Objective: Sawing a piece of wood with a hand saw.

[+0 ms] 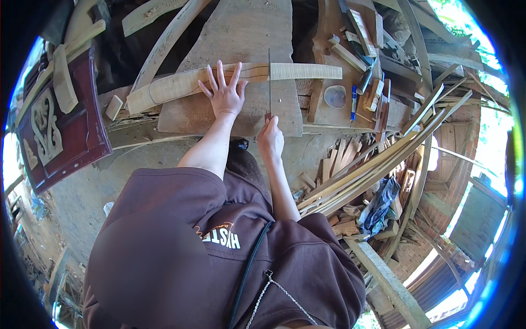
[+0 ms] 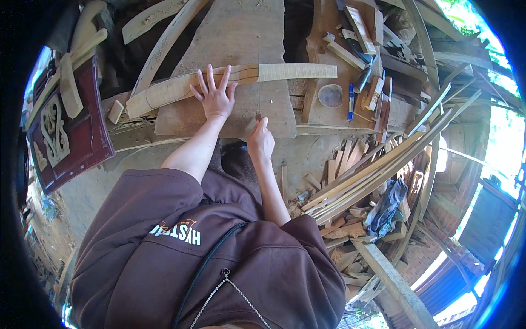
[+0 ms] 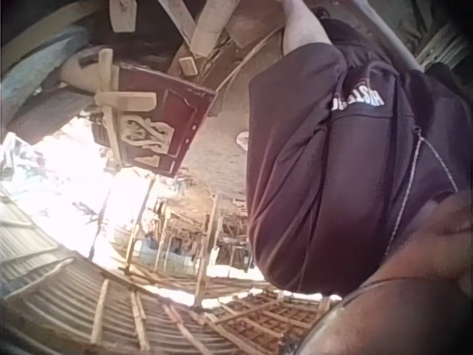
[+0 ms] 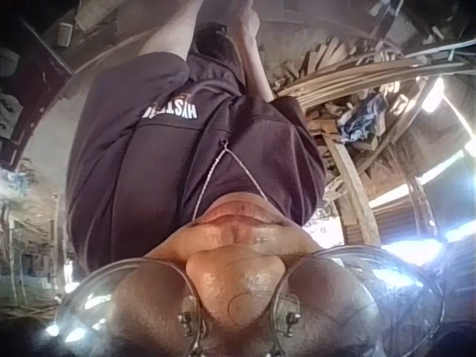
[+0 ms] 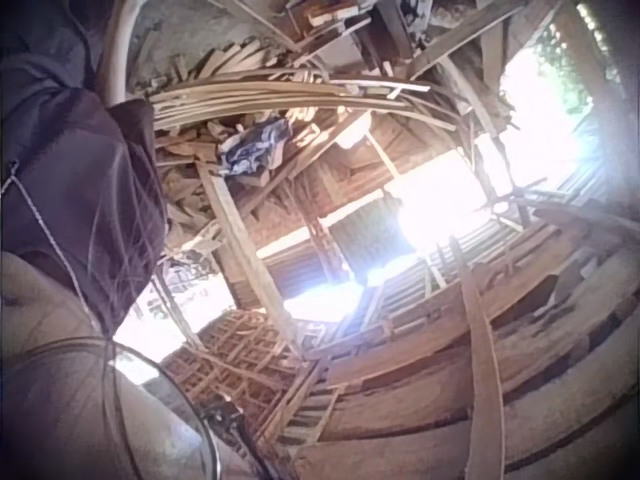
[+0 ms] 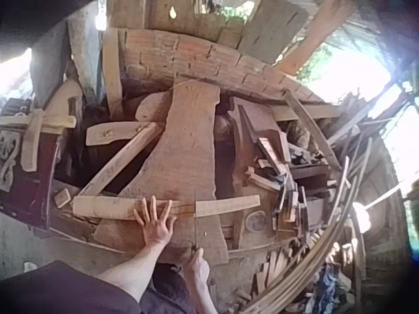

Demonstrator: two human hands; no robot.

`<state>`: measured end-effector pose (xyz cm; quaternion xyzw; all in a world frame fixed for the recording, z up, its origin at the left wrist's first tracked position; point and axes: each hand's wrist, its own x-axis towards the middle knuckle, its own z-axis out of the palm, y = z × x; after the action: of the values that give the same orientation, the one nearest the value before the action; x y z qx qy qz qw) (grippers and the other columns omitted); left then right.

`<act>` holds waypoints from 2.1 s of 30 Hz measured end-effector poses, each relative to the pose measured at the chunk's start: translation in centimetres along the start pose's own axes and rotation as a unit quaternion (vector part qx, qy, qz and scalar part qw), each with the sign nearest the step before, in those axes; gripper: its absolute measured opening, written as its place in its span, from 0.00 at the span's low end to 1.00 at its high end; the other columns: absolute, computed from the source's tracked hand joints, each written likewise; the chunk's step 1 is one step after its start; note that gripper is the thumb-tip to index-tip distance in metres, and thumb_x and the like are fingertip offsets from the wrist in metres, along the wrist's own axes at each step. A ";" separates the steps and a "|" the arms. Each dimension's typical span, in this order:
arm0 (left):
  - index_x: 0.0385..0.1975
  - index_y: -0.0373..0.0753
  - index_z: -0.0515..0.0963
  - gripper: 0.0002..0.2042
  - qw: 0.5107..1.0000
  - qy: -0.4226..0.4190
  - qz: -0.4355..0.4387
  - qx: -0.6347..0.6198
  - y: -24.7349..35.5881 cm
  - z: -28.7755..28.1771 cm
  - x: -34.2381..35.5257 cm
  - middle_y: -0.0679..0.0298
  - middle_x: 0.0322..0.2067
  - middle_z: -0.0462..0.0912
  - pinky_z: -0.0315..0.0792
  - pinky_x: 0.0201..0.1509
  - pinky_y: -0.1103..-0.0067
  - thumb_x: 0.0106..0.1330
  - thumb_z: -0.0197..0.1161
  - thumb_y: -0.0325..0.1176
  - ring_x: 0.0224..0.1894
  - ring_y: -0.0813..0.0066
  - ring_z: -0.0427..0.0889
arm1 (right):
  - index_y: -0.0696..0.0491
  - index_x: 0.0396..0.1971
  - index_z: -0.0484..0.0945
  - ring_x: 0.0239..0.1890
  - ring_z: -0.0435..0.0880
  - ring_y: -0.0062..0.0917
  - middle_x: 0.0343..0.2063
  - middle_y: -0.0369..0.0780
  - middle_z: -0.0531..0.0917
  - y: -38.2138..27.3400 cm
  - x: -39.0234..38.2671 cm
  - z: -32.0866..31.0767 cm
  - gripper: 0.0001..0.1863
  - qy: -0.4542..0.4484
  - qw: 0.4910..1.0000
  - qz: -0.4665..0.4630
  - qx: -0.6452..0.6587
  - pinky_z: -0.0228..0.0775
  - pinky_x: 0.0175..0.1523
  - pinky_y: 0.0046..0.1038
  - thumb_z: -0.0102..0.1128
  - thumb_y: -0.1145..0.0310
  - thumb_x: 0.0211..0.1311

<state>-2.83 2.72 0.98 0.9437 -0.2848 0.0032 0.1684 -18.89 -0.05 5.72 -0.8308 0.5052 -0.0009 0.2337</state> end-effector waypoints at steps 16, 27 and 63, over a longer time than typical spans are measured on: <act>0.68 0.77 0.52 0.25 0.999 0.011 0.006 -0.033 -0.3 0.4 -0.2 0.60 0.73 0.45 0.22 0.68 0.42 0.70 0.38 0.61 0.74 0.49 0.37 | 0.56 0.38 0.63 0.26 0.80 0.54 0.22 0.57 0.80 -0.7 2.6 -1.3 0.11 0.001 1.000 -0.013 0.002 0.71 0.31 0.52 0.41 0.62 0.71; 0.68 0.77 0.53 0.24 0.998 0.027 0.011 -0.052 -0.3 0.5 0.1 0.59 0.72 0.47 0.23 0.67 0.41 0.71 0.38 0.60 0.74 0.48 0.37 | 0.55 0.40 0.63 0.28 0.81 0.54 0.21 0.57 0.80 -0.8 3.1 -1.4 0.11 -0.003 1.000 -0.017 -0.009 0.71 0.32 0.52 0.39 0.62 0.72; 0.68 0.76 0.52 0.25 1.000 -0.006 -0.002 -0.016 -0.5 0.2 -0.1 0.59 0.73 0.45 0.23 0.68 0.42 0.70 0.38 0.60 0.74 0.49 0.38 | 0.57 0.40 0.65 0.26 0.81 0.53 0.21 0.57 0.80 0.9 -1.5 -1.0 0.12 -0.023 1.000 0.017 -0.003 0.71 0.30 0.52 0.41 0.62 0.71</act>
<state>-2.69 3.10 0.61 0.9415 -0.2840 -0.0070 0.1814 -20.61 0.49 6.57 -0.8224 0.5139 0.0235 0.2429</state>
